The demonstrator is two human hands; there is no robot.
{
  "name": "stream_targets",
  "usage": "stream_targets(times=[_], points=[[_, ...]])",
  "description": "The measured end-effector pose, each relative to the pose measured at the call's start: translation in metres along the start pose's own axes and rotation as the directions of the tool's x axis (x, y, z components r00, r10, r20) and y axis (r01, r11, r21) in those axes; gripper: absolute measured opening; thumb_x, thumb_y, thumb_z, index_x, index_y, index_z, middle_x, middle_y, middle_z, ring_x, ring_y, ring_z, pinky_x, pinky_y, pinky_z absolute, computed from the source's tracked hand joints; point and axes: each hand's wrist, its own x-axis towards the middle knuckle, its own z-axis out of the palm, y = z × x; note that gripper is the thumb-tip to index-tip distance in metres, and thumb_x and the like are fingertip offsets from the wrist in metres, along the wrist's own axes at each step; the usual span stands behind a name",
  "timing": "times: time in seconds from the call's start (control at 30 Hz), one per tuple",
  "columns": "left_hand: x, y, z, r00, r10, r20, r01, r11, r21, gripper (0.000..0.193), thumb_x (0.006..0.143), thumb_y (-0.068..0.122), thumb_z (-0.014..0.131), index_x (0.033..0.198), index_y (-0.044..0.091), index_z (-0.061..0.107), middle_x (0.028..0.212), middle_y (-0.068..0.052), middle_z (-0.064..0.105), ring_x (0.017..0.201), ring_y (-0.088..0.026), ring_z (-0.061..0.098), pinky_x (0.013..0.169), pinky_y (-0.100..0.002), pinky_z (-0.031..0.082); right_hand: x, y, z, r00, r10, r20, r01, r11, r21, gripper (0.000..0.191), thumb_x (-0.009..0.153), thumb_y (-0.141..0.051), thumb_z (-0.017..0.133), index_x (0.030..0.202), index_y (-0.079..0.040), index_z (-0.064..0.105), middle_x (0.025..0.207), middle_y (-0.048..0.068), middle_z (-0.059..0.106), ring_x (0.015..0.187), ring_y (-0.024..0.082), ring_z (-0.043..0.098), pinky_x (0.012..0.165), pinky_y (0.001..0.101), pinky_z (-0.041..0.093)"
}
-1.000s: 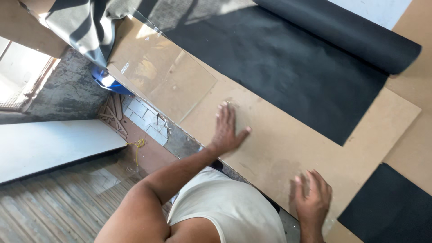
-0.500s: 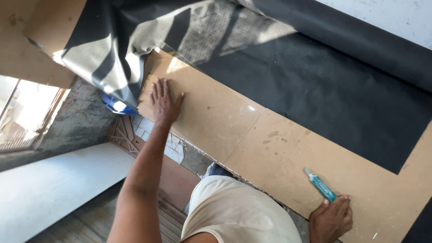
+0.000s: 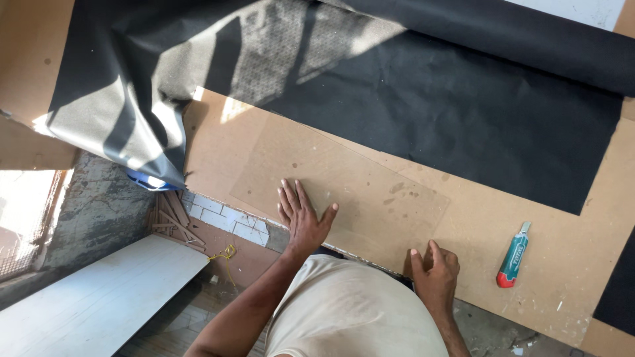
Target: The person uses a utility knife to cut a rectangular piece of black film along the edges of a transparent glass sheet placed on a cardboard work surface. The person repeatedly aligns the glass, scores the film, and removes the excess film pieces.
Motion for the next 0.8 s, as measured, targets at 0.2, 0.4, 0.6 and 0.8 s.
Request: stream_targets(times=[0.2,0.4,0.6,0.8], points=[[0.04,-0.054,-0.031,0.927,0.047,-0.372,-0.026,0.998,0.061,0.083,0.095,0.044,0.073,0.155,0.002,0.035,0.156,-0.034,0.035,0.14,-0.057,0.034,0.11,-0.071,0.033,-0.002,0.025,0.006,0.991,0.117,-0.057,-0.103,0.972,0.209,0.052,0.086,-0.027,0.079,0.128,0.002,0.066,0.116,0.016,0.057,0.103,0.025,0.059,0.086,0.0401,0.053],[0.067,-0.068,-0.059,0.98,-0.086,-0.178,0.091,0.996,0.021,0.064,0.095,0.039,0.071,0.142,-0.002,0.056,0.132,-0.027,0.048,0.12,-0.042,0.046,0.098,-0.058,0.044,0.015,0.04,0.005,0.919,0.368,0.139,-0.368,0.676,0.638,0.049,0.086,-0.013,0.079,0.128,-0.001,0.057,0.113,0.009,0.066,0.102,0.016,0.063,0.087,0.0285,0.055],[0.063,-0.034,-0.069,0.889,-0.44,-0.125,0.297,0.763,-0.574,0.037,0.097,0.031,0.073,0.12,0.002,0.07,0.124,-0.011,0.043,0.109,-0.024,0.051,0.083,-0.043,0.052,0.012,0.045,-0.028,0.949,0.298,0.106,-0.252,0.509,0.823,0.044,0.09,0.005,0.066,0.131,-0.003,0.052,0.111,0.009,0.065,0.099,0.015,0.062,0.084,0.0303,0.054],[0.088,0.063,-0.054,0.99,-0.119,-0.077,0.056,0.827,-0.56,0.047,0.094,0.023,0.074,0.137,0.007,0.065,0.123,-0.01,0.044,0.103,-0.02,0.046,0.085,-0.033,0.046,0.093,0.087,-0.086,0.907,0.402,-0.125,-0.127,0.544,0.829,0.047,0.091,0.005,0.064,0.137,-0.002,0.056,0.116,0.006,0.066,0.106,0.013,0.065,0.094,0.0275,0.057]])
